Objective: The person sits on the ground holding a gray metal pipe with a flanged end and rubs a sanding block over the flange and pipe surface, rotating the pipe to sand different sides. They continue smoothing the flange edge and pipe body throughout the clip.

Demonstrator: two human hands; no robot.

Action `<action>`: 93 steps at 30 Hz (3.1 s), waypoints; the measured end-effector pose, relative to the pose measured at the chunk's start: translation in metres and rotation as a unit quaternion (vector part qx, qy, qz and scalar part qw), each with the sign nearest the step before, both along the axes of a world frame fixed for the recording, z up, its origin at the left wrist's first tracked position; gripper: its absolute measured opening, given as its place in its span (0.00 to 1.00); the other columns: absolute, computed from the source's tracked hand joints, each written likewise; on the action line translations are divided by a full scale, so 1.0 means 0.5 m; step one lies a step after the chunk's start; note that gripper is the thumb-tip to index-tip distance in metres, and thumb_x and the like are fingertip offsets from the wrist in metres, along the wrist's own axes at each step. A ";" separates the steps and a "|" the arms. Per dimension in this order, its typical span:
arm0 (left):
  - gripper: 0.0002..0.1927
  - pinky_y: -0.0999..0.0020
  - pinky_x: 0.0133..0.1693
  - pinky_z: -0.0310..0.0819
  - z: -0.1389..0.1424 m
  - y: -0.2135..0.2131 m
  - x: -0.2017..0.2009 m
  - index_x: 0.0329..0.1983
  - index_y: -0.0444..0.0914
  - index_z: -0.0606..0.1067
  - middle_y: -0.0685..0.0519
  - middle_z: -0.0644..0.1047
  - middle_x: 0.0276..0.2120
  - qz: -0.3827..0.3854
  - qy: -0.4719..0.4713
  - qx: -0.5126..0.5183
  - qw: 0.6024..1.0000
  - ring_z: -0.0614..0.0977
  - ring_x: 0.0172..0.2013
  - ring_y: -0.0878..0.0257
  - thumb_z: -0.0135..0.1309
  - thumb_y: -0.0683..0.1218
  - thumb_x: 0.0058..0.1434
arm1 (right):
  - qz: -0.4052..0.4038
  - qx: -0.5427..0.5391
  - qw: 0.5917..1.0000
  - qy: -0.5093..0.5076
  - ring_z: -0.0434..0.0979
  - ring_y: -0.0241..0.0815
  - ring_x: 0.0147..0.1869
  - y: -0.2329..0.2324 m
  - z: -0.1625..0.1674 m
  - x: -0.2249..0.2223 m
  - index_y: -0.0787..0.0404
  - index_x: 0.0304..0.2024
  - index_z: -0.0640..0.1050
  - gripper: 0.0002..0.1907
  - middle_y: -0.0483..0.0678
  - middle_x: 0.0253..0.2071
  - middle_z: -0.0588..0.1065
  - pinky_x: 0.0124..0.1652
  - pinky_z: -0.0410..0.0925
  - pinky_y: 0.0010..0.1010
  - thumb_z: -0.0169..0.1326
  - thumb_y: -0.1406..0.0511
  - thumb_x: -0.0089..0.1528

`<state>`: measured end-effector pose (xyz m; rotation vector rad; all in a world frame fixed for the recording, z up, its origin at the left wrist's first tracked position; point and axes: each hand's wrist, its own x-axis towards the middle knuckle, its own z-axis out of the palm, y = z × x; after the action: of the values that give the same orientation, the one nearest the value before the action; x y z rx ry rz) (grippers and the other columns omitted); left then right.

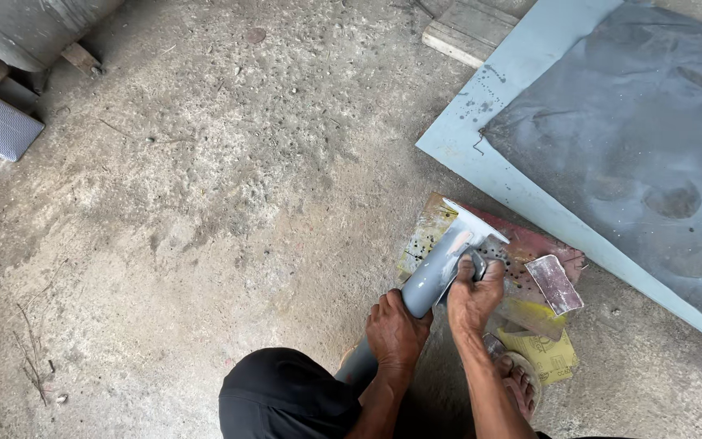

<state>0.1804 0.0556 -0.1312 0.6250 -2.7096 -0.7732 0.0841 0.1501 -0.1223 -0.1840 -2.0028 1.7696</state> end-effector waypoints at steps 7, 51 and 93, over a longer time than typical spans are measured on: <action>0.23 0.52 0.37 0.76 0.003 0.000 0.000 0.37 0.37 0.73 0.45 0.77 0.30 0.002 0.013 -0.001 1.000 0.81 0.33 0.46 0.64 0.57 0.52 | -0.016 0.061 0.998 0.013 0.70 0.35 0.39 0.005 -0.019 0.003 0.64 0.44 0.72 0.05 0.45 0.38 0.72 0.38 0.68 0.30 0.56 0.71 0.69; 0.30 0.53 0.33 0.79 -0.040 0.018 0.017 0.42 0.36 0.72 0.47 0.78 0.31 -0.011 0.020 -0.070 0.997 0.82 0.30 0.49 0.67 0.63 0.52 | -0.044 -0.012 0.996 -0.078 0.72 0.32 0.33 0.009 -0.025 0.037 0.59 0.41 0.73 0.04 0.40 0.35 0.73 0.29 0.69 0.24 0.56 0.66 0.68; 0.28 0.53 0.35 0.80 -0.034 0.022 0.011 0.39 0.36 0.74 0.46 0.79 0.31 0.011 -0.010 -0.056 0.998 0.82 0.32 0.49 0.66 0.62 0.51 | -0.022 0.386 0.921 0.049 0.80 0.40 0.34 0.091 0.037 -0.002 0.64 0.44 0.81 0.06 0.50 0.35 0.80 0.32 0.73 0.33 0.61 0.69 0.65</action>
<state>0.1858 0.0667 -0.1482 0.6392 -2.7367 -0.6079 0.0832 0.1955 -0.1039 0.1149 -2.4204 0.8268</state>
